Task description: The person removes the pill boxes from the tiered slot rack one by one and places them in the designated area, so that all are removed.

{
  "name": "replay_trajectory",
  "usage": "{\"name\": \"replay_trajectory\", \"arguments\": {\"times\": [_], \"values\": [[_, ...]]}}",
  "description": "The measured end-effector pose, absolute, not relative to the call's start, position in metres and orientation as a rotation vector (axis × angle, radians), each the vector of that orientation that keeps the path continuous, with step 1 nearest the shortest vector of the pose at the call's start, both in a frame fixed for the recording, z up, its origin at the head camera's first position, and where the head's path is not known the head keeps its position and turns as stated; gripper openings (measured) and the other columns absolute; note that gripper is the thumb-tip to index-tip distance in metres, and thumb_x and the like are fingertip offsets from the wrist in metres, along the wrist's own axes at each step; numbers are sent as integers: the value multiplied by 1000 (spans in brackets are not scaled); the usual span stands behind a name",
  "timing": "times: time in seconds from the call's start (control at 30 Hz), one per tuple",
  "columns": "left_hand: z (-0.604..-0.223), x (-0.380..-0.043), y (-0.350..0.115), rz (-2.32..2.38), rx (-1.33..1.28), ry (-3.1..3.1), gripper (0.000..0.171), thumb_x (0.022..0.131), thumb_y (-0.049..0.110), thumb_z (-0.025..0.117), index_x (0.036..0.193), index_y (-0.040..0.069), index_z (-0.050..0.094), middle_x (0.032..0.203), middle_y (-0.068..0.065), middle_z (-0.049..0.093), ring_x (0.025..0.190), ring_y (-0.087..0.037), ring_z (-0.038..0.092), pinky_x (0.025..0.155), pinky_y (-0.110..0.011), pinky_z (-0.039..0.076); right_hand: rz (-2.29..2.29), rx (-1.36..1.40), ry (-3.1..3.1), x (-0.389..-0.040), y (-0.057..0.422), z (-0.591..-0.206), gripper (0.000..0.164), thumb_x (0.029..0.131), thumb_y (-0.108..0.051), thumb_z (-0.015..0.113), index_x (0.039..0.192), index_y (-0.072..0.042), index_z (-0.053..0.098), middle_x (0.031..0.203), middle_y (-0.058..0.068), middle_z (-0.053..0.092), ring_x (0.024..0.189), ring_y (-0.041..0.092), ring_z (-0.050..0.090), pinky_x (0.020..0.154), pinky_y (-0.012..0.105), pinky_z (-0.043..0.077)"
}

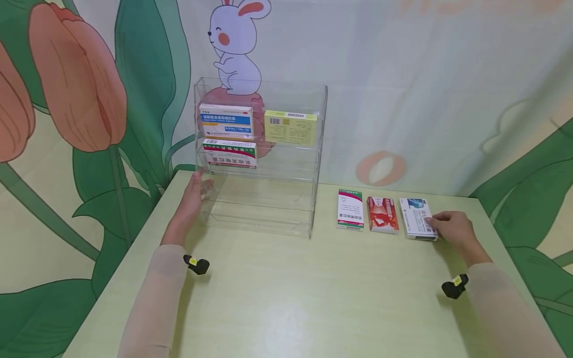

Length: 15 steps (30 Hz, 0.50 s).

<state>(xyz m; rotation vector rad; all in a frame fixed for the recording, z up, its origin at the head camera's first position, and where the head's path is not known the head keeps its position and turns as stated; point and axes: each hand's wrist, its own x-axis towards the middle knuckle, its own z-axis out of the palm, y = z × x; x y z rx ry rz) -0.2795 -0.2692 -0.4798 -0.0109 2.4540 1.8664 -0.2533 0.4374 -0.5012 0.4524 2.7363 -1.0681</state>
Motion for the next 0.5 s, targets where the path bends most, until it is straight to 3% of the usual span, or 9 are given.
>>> {"name": "replay_trajectory", "arguments": {"times": [0.33, 0.5], "values": [[-481, -280, -270, 1854, -34, 2448, 78, 104, 76, 13, 171, 37, 3, 173, -16, 24, 161, -38, 17, 127, -65, 13, -1099, 507, 2759, -249, 430, -507, 52, 111, -30, 55, 141, 11, 56, 138, 33, 55, 114, 40, 55, 82, 36, 49], [-476, -278, -270, 1848, -24, 2425, 74, 107, 71, 12, 172, 35, 3, 174, -16, 23, 161, -39, 17, 127, -65, 12, -1067, 526, 2878, -248, 417, -498, 49, 110, -29, 55, 139, 10, 57, 134, 31, 56, 114, 42, 54, 86, 43, 51]]}}
